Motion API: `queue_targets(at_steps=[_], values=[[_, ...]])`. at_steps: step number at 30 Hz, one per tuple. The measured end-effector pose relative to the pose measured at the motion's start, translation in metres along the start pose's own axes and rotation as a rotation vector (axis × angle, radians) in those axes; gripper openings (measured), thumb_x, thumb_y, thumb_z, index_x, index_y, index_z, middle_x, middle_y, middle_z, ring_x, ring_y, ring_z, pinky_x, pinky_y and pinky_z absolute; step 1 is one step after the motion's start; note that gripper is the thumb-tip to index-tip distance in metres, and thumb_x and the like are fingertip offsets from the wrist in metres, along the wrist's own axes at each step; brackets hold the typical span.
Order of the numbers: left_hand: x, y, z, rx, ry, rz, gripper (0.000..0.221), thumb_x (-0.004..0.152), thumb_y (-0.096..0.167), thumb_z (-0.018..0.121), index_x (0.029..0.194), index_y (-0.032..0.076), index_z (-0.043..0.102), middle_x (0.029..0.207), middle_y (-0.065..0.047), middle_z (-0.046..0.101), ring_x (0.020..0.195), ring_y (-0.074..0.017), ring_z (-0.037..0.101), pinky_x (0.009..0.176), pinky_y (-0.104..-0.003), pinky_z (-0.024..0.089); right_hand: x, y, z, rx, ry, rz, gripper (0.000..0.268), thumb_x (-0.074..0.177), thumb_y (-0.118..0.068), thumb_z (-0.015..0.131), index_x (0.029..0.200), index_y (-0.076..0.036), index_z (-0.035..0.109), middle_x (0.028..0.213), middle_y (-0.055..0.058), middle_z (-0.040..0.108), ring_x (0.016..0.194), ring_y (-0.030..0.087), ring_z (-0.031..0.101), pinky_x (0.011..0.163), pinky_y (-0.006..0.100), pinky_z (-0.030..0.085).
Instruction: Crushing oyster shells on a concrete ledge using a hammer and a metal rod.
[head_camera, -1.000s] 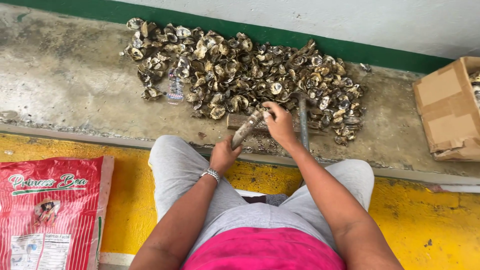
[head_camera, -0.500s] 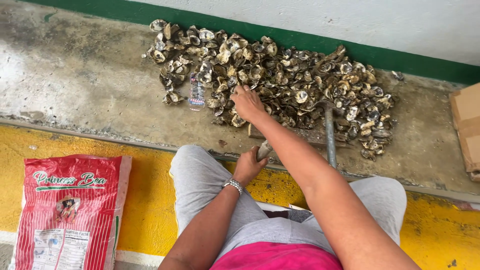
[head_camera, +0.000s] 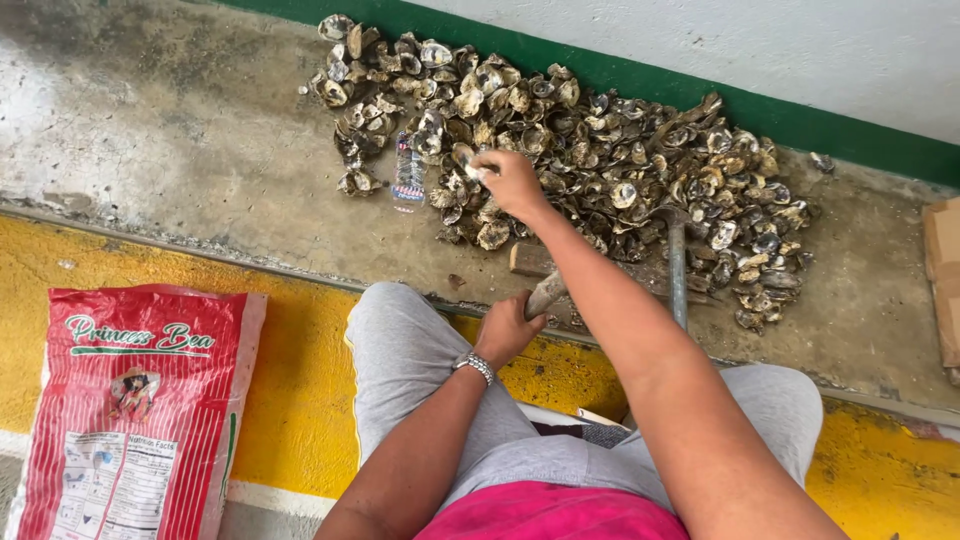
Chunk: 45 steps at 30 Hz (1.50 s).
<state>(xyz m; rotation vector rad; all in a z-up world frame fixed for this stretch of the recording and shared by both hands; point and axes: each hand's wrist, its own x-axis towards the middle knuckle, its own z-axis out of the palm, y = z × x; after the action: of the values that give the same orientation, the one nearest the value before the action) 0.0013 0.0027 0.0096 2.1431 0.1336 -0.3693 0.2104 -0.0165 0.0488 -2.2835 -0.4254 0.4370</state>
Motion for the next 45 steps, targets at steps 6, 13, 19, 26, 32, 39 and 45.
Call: queue_targets(at_steps=[6, 13, 19, 26, 32, 39, 45], values=[[0.004, -0.008, 0.008, -0.158, 0.001, -0.071, 0.043, 0.089, 0.025, 0.072, 0.125, 0.004, 0.063, 0.091, -0.017, 0.077, 0.072, -0.0235, 0.076, 0.069, -0.038, 0.062, -0.079, 0.080, -0.054, 0.343, 0.243, -0.073, 0.031, 0.094, 0.000, 0.067, 0.125, -0.007, 0.069, 0.121, 0.012, 0.070, 0.094, 0.014, 0.067, 0.071, 0.031, 0.058], [0.018, -0.028, 0.009, -0.247, 0.238, -0.082, 0.041, 0.090, 0.021, 0.072, 0.123, 0.000, 0.064, 0.090, -0.018, 0.077, 0.072, -0.0214, 0.076, 0.067, -0.037, 0.062, -0.154, 0.165, -0.052, 0.119, 0.436, 0.251, 0.032, 0.095, -0.002, 0.065, 0.125, -0.013, 0.071, 0.123, 0.010, 0.073, 0.075, 0.014, 0.066, 0.059, 0.029, 0.054], [0.005, -0.020, 0.001, -0.056, 0.292, 0.015, 0.038, 0.087, 0.026, 0.075, 0.115, 0.002, 0.068, 0.085, -0.020, 0.076, 0.074, -0.0281, 0.075, 0.069, -0.041, 0.060, -0.170, 0.148, -0.049, -0.068, 0.160, 0.433, 0.039, 0.100, -0.010, 0.062, 0.137, -0.020, 0.062, 0.120, 0.012, 0.073, 0.075, 0.029, 0.067, 0.060, 0.038, 0.056], [-0.013, 0.005, -0.012, 0.120, 0.190, 0.066, 0.040, 0.088, 0.032, 0.072, 0.117, 0.005, 0.067, 0.087, -0.022, 0.075, 0.078, -0.0351, 0.075, 0.074, -0.046, 0.059, -0.218, 0.185, -0.094, -0.705, 0.350, 0.402, 0.055, 0.086, -0.025, 0.076, 0.130, -0.001, 0.054, 0.134, 0.025, 0.054, 0.110, 0.033, 0.062, 0.087, 0.045, 0.055], [-0.012, 0.034, -0.006, 0.303, 0.132, 0.108, 0.041, 0.089, 0.034, 0.071, 0.118, 0.006, 0.066, 0.088, -0.020, 0.075, 0.080, -0.0349, 0.075, 0.074, -0.048, 0.059, -0.225, 0.225, -0.087, -0.086, 0.280, 0.652, 0.055, 0.102, -0.017, 0.060, 0.145, 0.007, 0.036, 0.093, 0.016, 0.065, 0.070, 0.024, 0.063, 0.062, 0.040, 0.053], [0.001, 0.065, -0.012, 0.566, 0.016, 0.048, 0.036, 0.096, 0.035, 0.067, 0.120, 0.008, 0.064, 0.084, -0.015, 0.074, 0.075, -0.0274, 0.075, 0.068, -0.042, 0.062, -0.247, 0.219, -0.085, 0.469, 0.469, 0.505, 0.037, 0.103, -0.014, 0.060, 0.137, 0.000, 0.054, 0.083, 0.007, 0.063, 0.054, 0.011, 0.056, 0.045, 0.025, 0.049], [0.004, 0.077, -0.017, 0.687, -0.036, 0.047, 0.035, 0.098, 0.036, 0.065, 0.120, 0.009, 0.064, 0.077, -0.010, 0.072, 0.066, -0.0201, 0.072, 0.056, -0.036, 0.061, -0.271, 0.171, -0.105, 0.706, 0.600, 0.181, 0.033, 0.101, -0.012, 0.060, 0.132, -0.003, 0.056, 0.080, 0.006, 0.063, 0.053, 0.011, 0.058, 0.041, 0.023, 0.052]])
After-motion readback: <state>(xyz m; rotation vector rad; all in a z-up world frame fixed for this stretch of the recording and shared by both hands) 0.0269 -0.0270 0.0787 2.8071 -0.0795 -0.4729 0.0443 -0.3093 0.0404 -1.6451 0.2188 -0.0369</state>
